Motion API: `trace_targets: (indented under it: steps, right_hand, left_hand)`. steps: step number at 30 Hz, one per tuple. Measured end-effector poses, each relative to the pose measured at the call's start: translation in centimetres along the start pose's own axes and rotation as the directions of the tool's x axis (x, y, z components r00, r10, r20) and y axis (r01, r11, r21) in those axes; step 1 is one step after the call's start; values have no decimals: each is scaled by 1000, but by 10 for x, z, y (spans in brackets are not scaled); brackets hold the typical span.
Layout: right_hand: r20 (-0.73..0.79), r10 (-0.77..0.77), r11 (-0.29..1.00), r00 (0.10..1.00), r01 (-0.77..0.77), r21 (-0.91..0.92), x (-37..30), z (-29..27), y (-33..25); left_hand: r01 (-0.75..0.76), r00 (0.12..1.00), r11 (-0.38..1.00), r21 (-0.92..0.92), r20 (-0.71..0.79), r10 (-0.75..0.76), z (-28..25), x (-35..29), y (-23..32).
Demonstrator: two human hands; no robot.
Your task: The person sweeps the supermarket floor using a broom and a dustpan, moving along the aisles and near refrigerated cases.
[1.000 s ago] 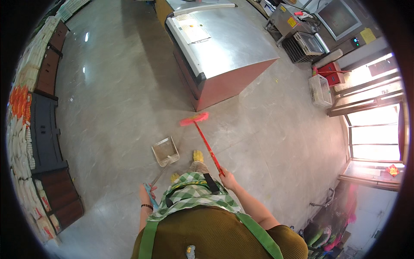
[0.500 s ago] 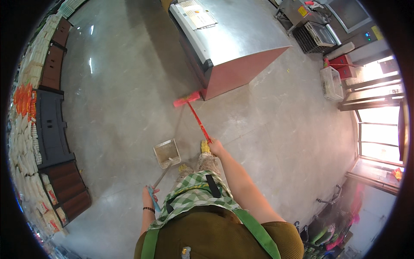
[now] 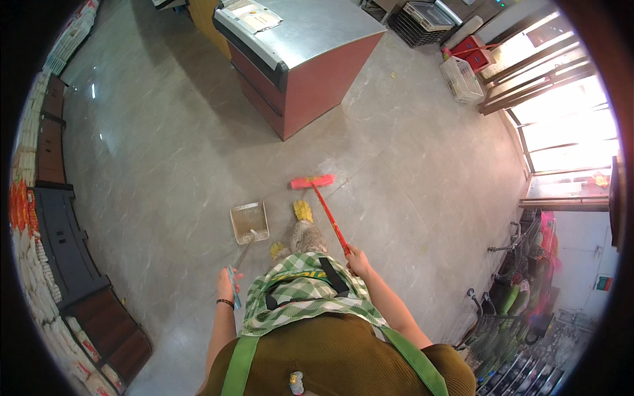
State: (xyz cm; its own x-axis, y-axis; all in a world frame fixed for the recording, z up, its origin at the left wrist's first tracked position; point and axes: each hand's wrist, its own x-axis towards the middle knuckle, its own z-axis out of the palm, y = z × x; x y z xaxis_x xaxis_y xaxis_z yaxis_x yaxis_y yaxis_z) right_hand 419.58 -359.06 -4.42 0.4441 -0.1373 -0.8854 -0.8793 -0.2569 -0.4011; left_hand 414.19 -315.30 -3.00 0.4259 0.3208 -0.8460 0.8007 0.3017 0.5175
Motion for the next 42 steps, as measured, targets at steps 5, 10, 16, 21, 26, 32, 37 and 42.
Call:
trace_targets:
  steps: [5, 10, 16, 21, 26, 32, 37, 42]
  right_hand:
    - [8, -180, 962, 984, 178, -209, -28, 2, -18]
    - [183, -383, 818, 906, 424, -389, 47, 45, -107]
    - [146, -339, 897, 930, 366, -249, 159, 118, -181]
    - [70, -404, 907, 912, 409, -100, 151, 100, -109]
    - [2, -227, 972, 974, 227, -54, 92, 29, -3]
    - [-20, -130, 991, 991, 130, -20, 23, -47, -11]
    - [-97, -454, 889, 886, 443, -116, 135, -60, -32]
    - [12, -275, 931, 961, 269, -245, 148, -70, -97]
  left_hand:
    - [-53, 998, 998, 17, 32, 53, -10, -20, 4]
    - [-27, 998, 998, -54, -54, 24, -13, -38, -18]
    - [131, 985, 991, -19, -111, -132, 29, -59, -18]
    - [66, 994, 998, 23, -86, -64, 32, -68, -30]
    - [65, 992, 997, -51, -108, -70, 42, -61, -44]
    - [38, 993, 999, -15, -111, -39, 53, -58, -37]
    - [-26, 998, 994, 102, -51, 31, 73, -55, -14]
    - [-76, 997, 962, 263, 19, 74, 96, -61, 14]
